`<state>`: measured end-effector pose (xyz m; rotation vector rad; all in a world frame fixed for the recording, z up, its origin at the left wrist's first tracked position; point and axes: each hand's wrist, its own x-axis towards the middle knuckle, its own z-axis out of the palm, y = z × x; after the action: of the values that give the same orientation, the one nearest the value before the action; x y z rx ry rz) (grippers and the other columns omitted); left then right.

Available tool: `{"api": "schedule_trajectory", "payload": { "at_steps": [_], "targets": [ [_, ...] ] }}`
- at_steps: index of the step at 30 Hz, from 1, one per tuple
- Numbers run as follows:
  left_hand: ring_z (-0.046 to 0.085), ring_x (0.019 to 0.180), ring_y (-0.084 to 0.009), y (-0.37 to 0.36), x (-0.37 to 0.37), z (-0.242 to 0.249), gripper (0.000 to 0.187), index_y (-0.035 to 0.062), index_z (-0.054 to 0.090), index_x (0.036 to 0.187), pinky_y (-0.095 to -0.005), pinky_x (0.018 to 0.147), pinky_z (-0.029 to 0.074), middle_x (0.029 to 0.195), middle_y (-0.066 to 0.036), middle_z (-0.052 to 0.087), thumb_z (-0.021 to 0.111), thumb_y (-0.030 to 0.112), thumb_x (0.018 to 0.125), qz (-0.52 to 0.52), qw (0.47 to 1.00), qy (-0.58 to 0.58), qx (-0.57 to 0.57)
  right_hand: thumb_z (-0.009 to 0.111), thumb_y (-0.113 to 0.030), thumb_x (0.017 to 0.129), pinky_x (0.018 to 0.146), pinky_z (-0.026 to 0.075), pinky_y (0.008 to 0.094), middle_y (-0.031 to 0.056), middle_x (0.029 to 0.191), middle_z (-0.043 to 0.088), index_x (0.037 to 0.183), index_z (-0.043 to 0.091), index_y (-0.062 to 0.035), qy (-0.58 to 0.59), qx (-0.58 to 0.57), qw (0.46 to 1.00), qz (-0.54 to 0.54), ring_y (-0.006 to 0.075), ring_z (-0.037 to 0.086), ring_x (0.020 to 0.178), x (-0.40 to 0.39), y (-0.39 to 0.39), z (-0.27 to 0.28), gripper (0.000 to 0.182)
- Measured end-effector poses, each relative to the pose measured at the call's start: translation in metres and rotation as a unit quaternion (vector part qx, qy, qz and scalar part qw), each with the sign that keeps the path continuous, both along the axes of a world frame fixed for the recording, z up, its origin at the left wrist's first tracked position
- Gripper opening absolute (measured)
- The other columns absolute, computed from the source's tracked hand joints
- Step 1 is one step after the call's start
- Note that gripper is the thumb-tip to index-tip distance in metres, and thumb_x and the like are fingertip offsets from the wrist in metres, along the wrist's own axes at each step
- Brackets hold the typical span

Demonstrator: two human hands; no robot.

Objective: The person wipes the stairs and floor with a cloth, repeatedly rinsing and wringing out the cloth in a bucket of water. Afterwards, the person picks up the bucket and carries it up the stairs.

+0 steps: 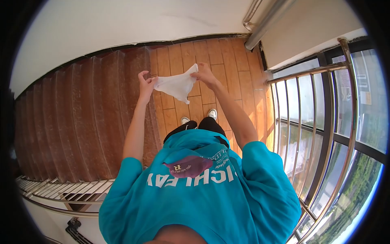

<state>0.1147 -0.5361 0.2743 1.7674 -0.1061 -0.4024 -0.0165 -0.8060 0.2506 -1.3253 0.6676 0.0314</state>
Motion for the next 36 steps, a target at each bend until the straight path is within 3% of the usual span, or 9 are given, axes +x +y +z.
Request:
{"api": "schedule_trajectory", "payload": {
  "at_steps": [3,5,11,17,21,23,25,32,36],
  "targets": [
    [0.061,0.093,-0.0148,0.0,-0.005,0.005,0.036,0.0019,0.057,0.116,-0.0288,0.078,0.05,0.102,-0.007,0.062,0.074,0.012,0.086,-0.143,0.988,0.047,-0.028,0.063,-0.011,0.089,0.069,0.051,0.0311,0.0069,0.09,0.067,0.119,0.062,0.0007,-0.073,-0.034,0.996,0.035,0.0153,0.064,0.08,0.002,-0.013,-0.01,0.032],
    [0.062,0.099,-0.0233,0.002,-0.019,0.015,0.036,0.0028,0.06,0.116,-0.0324,0.082,0.05,0.107,-0.012,0.06,0.074,0.007,0.083,-0.269,0.922,-0.196,0.196,0.061,-0.013,0.091,0.067,0.051,0.0312,0.0073,0.085,0.068,0.114,0.066,0.0021,-0.091,-0.076,0.989,0.089,0.0156,0.064,0.077,0.001,-0.017,-0.015,0.027],
    [0.06,0.099,-0.0359,-0.004,-0.019,0.007,0.029,0.0021,0.064,0.113,-0.0398,0.084,0.05,0.102,-0.017,0.057,0.07,0.005,0.085,-0.24,0.909,-0.237,0.244,0.067,-0.018,0.088,0.066,0.051,0.0318,0.0115,0.081,0.071,0.097,0.073,0.0021,-0.074,-0.249,0.955,0.145,0.0174,0.066,0.073,0.001,-0.015,0.027,0.023],
    [0.059,0.092,-0.0374,-0.008,-0.015,0.016,0.012,-0.0024,0.066,0.098,-0.0411,0.082,0.05,0.098,-0.017,0.058,0.064,0.006,0.09,-0.215,0.861,-0.337,0.314,0.077,-0.019,0.079,0.073,0.052,0.0389,0.0171,0.087,0.069,0.093,0.073,-0.0023,-0.069,-0.416,0.877,0.229,0.0323,0.066,0.082,0.0,-0.015,0.019,0.023],
    [0.06,0.092,-0.035,-0.014,-0.011,0.031,0.013,-0.0038,0.063,0.09,-0.0423,0.079,0.049,0.099,-0.016,0.061,0.062,0.01,0.091,-0.166,0.852,-0.448,0.216,0.075,-0.018,0.081,0.075,0.052,0.0417,0.0194,0.093,0.068,0.094,0.069,-0.003,-0.197,-0.56,0.8,0.088,0.0369,0.065,0.086,0.001,-0.008,0.019,0.02],
    [0.058,0.07,-0.0246,-0.018,-0.01,0.026,0.016,-0.0029,0.06,0.089,-0.0351,0.067,0.049,0.086,-0.014,0.06,0.06,0.011,0.095,-0.14,0.912,-0.377,0.086,0.073,-0.017,0.083,0.074,0.052,0.0422,0.0197,0.094,0.067,0.097,0.066,-0.0032,-0.271,-0.602,0.751,0.0,0.037,0.065,0.084,0.002,-0.001,0.026,0.02],
    [0.059,0.07,-0.025,-0.014,-0.005,0.032,0.016,-0.0026,0.059,0.09,-0.0362,0.066,0.048,0.083,-0.014,0.061,0.06,0.012,0.095,-0.141,0.938,-0.301,0.099,0.069,-0.019,0.088,0.071,0.051,0.0409,0.017,0.089,0.066,0.105,0.063,-0.0038,-0.244,-0.336,0.909,0.048,0.0334,0.062,0.078,0.004,0.003,0.027,0.023],
    [0.064,0.071,-0.0275,-0.044,0.006,0.046,0.027,-0.0018,0.059,0.096,-0.0391,0.065,0.049,0.077,-0.017,0.065,0.057,0.025,0.099,-0.057,0.965,-0.244,0.072,0.059,-0.031,0.097,0.072,0.049,0.0372,0.013,0.088,0.066,0.104,0.061,-0.0016,-0.107,-0.187,0.977,-0.008,0.0232,0.062,0.081,0.024,0.014,0.022,0.03],
    [0.067,0.073,-0.033,-0.052,0.009,0.04,0.046,-0.0015,0.062,0.088,-0.0437,0.067,0.05,0.077,-0.02,0.067,0.053,0.043,0.099,-0.042,0.951,-0.262,0.156,0.048,-0.057,0.096,0.078,0.048,0.0365,0.0139,0.097,0.067,0.111,0.063,0.0041,-0.016,-0.141,0.989,-0.029,0.0217,0.061,0.09,0.029,0.012,-0.004,0.065]
  ]
}}
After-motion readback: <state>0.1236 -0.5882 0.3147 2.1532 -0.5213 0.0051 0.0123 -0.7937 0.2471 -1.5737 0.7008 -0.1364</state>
